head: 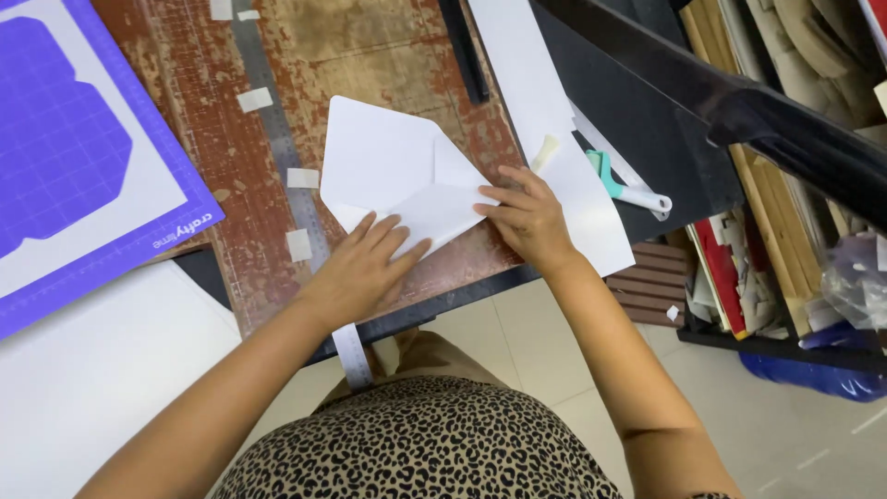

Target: Making paper envelopes using a cutting machine and manual folding tools

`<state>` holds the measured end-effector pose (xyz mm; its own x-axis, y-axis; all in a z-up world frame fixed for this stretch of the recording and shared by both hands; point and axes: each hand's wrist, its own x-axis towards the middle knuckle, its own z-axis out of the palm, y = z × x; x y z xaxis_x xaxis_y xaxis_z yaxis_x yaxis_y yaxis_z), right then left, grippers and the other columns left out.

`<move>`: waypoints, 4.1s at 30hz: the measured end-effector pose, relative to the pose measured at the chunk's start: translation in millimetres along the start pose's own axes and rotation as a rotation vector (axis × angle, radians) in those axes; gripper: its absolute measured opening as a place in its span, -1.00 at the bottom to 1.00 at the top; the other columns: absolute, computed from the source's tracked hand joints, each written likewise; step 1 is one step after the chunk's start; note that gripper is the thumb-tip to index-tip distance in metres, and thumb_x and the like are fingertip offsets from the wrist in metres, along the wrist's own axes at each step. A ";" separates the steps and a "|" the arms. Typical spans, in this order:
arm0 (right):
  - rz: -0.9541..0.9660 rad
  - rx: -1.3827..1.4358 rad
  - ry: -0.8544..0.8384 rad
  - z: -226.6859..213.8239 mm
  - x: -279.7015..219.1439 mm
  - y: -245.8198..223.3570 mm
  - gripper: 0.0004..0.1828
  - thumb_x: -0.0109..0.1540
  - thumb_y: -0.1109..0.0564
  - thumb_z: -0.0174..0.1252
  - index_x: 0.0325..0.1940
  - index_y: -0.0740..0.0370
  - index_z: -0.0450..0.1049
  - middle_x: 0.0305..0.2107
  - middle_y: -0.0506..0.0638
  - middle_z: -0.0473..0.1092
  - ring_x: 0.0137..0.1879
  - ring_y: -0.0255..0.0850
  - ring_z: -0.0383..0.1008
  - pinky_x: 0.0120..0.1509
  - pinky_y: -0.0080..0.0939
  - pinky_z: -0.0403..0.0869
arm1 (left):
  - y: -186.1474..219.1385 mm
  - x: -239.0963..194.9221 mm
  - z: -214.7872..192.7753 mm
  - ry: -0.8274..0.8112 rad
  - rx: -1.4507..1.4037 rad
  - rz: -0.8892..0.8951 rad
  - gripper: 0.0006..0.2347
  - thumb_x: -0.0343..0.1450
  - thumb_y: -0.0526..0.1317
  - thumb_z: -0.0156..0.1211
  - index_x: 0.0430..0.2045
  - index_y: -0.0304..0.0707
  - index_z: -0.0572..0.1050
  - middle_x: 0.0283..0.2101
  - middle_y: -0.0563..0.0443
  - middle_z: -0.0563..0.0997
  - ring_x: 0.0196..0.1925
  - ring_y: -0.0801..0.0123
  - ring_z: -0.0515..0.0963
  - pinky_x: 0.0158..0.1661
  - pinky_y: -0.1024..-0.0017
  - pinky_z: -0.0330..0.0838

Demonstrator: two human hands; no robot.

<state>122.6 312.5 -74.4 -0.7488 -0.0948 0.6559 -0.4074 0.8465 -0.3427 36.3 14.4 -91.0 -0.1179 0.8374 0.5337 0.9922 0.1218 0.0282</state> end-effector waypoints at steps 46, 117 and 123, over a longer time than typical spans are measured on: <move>0.298 -0.357 -0.788 -30.1 -23.0 -18.2 -0.09 0.37 -0.48 -0.30 0.61 0.14 -0.04 0.56 0.04 -0.11 0.65 0.10 -0.26 0.58 0.47 -0.30 | -22.9 -11.3 -14.4 -0.474 -0.029 0.179 -0.20 0.39 0.50 -0.49 0.42 0.00 0.10 0.53 -0.01 0.07 0.56 0.06 0.00 0.37 -0.30 -0.16; 0.536 -0.328 -0.445 38.8 -56.7 -150.4 -0.47 0.28 0.20 -0.03 0.36 0.27 0.41 -0.24 0.12 0.27 -0.20 0.20 0.53 -0.21 -0.07 0.55 | -7.3 61.0 1.9 -0.603 -0.262 -0.387 -0.34 0.58 0.21 -0.56 0.45 -0.33 0.00 0.56 -0.19 -0.07 0.60 0.06 -0.15 0.43 -0.16 -0.40; 0.475 -0.292 -0.478 18.8 -62.6 -178.8 -0.47 0.27 0.26 -0.01 0.35 0.33 0.41 -0.27 0.14 0.30 -0.24 0.10 0.51 -0.23 -0.14 0.56 | -36.9 88.2 29.6 -0.559 -0.165 -0.440 -0.47 0.48 0.12 -0.01 0.29 -0.15 0.26 0.49 -0.20 0.13 0.54 -0.02 0.03 0.33 -0.12 -0.08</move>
<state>232.5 157.2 -66.9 -0.9835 0.1551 0.0934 0.1235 0.9520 -0.2800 -11.9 99.6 -70.0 -0.4668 0.8819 -0.0663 0.8363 0.4645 0.2913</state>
